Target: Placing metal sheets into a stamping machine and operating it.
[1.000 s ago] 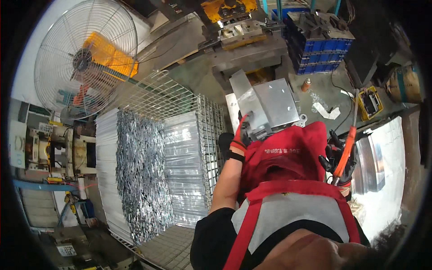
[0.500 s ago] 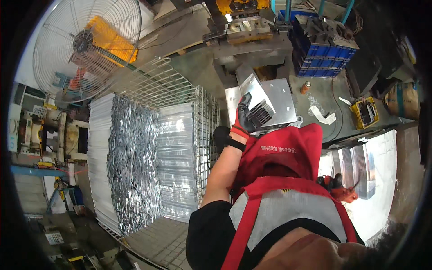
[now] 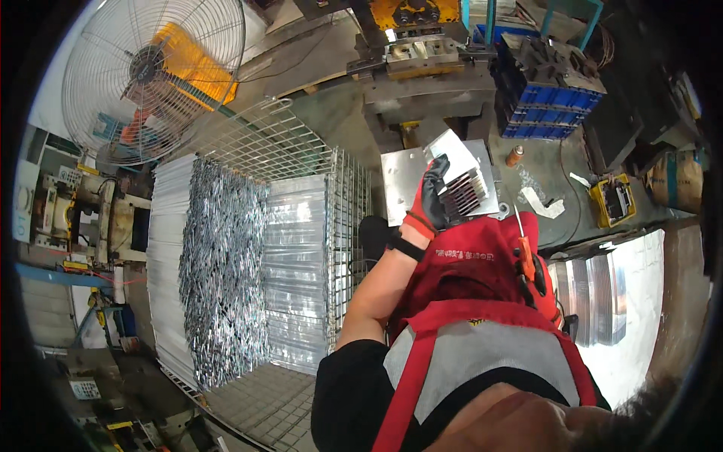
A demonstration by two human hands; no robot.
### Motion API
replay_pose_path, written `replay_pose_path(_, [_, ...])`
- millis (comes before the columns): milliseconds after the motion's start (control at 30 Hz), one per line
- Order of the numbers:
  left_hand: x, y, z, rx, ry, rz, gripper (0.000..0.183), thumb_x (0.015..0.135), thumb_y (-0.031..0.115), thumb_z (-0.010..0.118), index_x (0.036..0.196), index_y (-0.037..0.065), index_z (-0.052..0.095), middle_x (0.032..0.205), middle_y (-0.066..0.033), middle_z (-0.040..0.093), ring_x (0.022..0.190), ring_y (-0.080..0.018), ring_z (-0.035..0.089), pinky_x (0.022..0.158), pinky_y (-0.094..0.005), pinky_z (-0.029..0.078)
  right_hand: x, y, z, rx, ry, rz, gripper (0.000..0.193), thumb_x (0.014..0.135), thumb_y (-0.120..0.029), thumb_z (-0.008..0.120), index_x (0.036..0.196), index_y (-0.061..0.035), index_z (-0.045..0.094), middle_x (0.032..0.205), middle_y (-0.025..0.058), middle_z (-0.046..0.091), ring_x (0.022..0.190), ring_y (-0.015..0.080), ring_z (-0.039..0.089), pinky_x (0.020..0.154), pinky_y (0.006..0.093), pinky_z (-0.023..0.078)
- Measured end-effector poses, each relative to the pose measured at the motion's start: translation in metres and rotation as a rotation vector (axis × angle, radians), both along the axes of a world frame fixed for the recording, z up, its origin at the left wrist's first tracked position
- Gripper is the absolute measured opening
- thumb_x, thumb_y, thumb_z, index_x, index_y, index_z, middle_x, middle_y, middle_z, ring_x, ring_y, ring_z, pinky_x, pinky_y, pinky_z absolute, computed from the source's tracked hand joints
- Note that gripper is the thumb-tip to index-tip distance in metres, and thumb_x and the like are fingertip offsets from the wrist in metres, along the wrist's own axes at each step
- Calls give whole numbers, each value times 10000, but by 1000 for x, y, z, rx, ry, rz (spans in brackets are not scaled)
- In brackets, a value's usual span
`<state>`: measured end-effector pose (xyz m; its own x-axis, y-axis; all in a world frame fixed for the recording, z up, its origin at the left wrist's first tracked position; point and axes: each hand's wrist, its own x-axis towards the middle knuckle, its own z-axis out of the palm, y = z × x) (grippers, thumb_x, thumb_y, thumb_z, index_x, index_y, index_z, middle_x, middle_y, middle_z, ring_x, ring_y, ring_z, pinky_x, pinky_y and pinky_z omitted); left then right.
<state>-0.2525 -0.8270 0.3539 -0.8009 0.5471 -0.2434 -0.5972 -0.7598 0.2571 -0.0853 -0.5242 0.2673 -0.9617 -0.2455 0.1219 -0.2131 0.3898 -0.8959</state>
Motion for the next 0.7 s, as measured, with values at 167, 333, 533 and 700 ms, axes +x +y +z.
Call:
replay_pose_path(167, [-40,23,-33,20,14,-86,492,905,458,474,1279,137,484,1206,-55,583,1042,-256,604,883,-434,501,-19,-22,83,-11,-149,-230,561,763,-43,603,1289,-15,410,1126,171,541,1039,299,548,885,383,429])
replay_pose_path(333, [-44,42,-51,-103,19,25,367,881,445,516,1080,148,597,1049,-42,631,967,-239,619,851,-385,509,-30,20,59,324,19,-207,703,689,-97,730,1299,3,394,1108,217,535,1009,379,529,831,425,435])
replay_pose_path(533, [-42,47,-39,-261,14,125,284,878,365,561,1063,151,588,1023,-32,614,930,-228,617,820,-405,521,-23,-8,105,622,199,8,574,699,-212,726,1175,-25,465,1034,198,559,926,376,543,776,438,453])
replay_pose_path(700, [-55,37,-45,-86,-17,-106,397,853,425,552,1105,122,600,1024,-72,647,915,-258,633,816,-439,523,-42,-2,116,568,272,-62,427,730,-203,695,1078,-51,500,884,185,603,791,380,588,660,444,460])
